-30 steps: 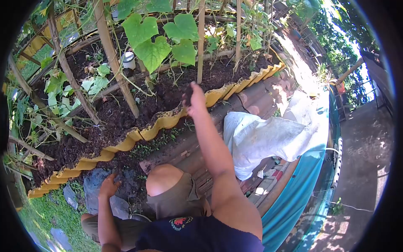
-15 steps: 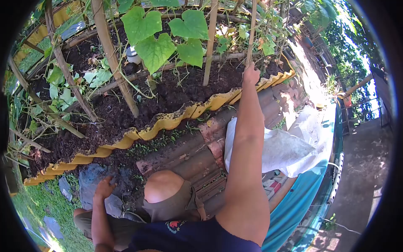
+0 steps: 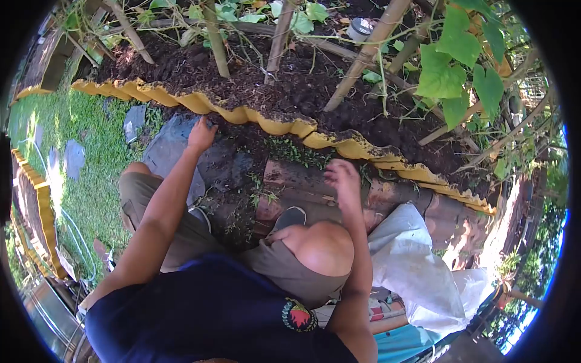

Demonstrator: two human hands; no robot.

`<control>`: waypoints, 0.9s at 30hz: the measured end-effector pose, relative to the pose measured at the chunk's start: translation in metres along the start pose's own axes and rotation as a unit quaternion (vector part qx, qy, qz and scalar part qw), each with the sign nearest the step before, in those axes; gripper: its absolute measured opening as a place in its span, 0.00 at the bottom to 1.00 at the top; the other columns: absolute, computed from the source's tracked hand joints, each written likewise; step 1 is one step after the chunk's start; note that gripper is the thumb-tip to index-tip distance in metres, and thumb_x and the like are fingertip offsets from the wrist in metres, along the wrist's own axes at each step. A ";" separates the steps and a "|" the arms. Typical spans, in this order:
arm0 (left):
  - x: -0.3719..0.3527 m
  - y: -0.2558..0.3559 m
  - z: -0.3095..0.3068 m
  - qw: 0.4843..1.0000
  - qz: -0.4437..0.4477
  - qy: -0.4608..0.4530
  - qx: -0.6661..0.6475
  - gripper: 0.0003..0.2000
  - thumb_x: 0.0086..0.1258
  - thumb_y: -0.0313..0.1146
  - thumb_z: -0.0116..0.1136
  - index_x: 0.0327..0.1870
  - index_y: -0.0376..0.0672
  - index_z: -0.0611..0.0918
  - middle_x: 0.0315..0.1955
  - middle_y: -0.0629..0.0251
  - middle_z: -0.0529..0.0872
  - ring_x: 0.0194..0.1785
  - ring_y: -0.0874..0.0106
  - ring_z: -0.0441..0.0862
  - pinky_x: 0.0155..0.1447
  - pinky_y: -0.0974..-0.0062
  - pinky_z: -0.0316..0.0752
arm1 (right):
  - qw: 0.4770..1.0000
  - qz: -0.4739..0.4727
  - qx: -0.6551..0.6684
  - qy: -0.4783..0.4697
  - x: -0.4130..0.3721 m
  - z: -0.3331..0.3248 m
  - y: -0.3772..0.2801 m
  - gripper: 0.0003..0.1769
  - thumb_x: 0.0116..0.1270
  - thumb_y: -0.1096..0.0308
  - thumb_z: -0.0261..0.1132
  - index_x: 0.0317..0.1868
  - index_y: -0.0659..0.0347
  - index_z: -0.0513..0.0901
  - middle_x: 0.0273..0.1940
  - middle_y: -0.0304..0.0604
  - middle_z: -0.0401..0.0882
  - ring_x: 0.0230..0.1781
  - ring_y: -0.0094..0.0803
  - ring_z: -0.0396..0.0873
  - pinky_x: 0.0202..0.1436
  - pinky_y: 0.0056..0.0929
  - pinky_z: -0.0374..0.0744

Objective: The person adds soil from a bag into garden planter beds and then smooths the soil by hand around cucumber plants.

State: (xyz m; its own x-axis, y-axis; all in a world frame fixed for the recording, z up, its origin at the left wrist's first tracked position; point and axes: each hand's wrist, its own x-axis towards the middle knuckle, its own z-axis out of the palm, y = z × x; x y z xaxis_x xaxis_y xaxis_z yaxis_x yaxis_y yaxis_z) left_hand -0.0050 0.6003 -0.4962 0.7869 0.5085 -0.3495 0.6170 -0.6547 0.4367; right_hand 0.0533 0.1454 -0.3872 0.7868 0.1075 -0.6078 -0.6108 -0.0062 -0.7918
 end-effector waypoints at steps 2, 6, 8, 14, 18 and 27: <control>0.005 0.000 0.025 0.995 -0.033 0.089 -0.017 0.34 0.68 0.46 0.61 0.69 0.34 0.67 0.69 0.39 0.69 0.73 0.45 0.66 0.73 0.50 0.64 | 0.988 0.056 -0.103 -0.104 0.002 0.032 0.013 0.17 0.72 0.62 0.64 0.57 0.59 0.81 0.46 0.42 0.85 0.42 0.29 0.84 0.40 0.29 0.82; 0.017 -0.008 0.072 0.969 -0.068 0.239 0.011 0.35 0.69 0.43 0.60 0.74 0.35 0.63 0.74 0.42 0.60 0.79 0.44 0.53 0.79 0.42 0.51 | 0.956 0.084 -0.243 -0.144 0.000 0.058 0.025 0.17 0.74 0.62 0.63 0.58 0.59 0.80 0.48 0.40 0.85 0.42 0.27 0.83 0.39 0.28 0.81; 0.005 -0.005 0.087 0.982 0.018 0.187 0.034 0.32 0.69 0.41 0.59 0.71 0.34 0.67 0.72 0.43 0.64 0.77 0.45 0.59 0.78 0.46 0.55 | 0.950 0.082 -0.258 -0.156 -0.002 0.047 0.025 0.17 0.76 0.60 0.62 0.59 0.58 0.79 0.52 0.43 0.84 0.45 0.28 0.82 0.42 0.30 0.82; -0.002 -0.019 0.054 0.913 0.035 0.383 -0.138 0.24 0.63 0.27 0.58 0.62 0.35 0.74 0.65 0.44 0.73 0.68 0.46 0.69 0.74 0.53 0.64 | 0.969 0.108 -0.222 -0.003 -0.003 -0.001 0.004 0.16 0.75 0.59 0.62 0.58 0.57 0.80 0.49 0.44 0.85 0.41 0.29 0.84 0.39 0.29 0.83; 0.072 -0.095 -0.015 0.876 -0.101 0.469 -0.060 0.25 0.62 0.33 0.62 0.61 0.34 0.73 0.63 0.43 0.73 0.69 0.46 0.68 0.74 0.53 0.62 | 0.973 0.125 -0.195 0.012 0.005 -0.003 0.021 0.18 0.75 0.57 0.63 0.58 0.56 0.80 0.48 0.44 0.85 0.40 0.31 0.84 0.39 0.31 0.84; 0.096 -0.105 -0.001 0.945 -0.049 0.322 -0.039 0.20 0.58 0.26 0.59 0.54 0.33 0.76 0.54 0.49 0.78 0.60 0.49 0.74 0.66 0.56 0.70 | 0.976 0.157 -0.153 -0.008 -0.009 0.007 0.032 0.20 0.73 0.55 0.66 0.59 0.55 0.79 0.50 0.45 0.84 0.40 0.33 0.85 0.41 0.34 0.84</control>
State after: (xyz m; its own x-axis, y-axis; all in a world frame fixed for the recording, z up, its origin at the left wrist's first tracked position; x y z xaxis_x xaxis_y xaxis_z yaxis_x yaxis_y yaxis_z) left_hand 0.0060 0.7181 -0.5750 0.5509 0.8163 0.1738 0.6665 -0.5556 0.4970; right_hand 0.0258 0.1514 -0.4069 0.5628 0.0682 -0.8237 -0.7643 -0.3366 -0.5501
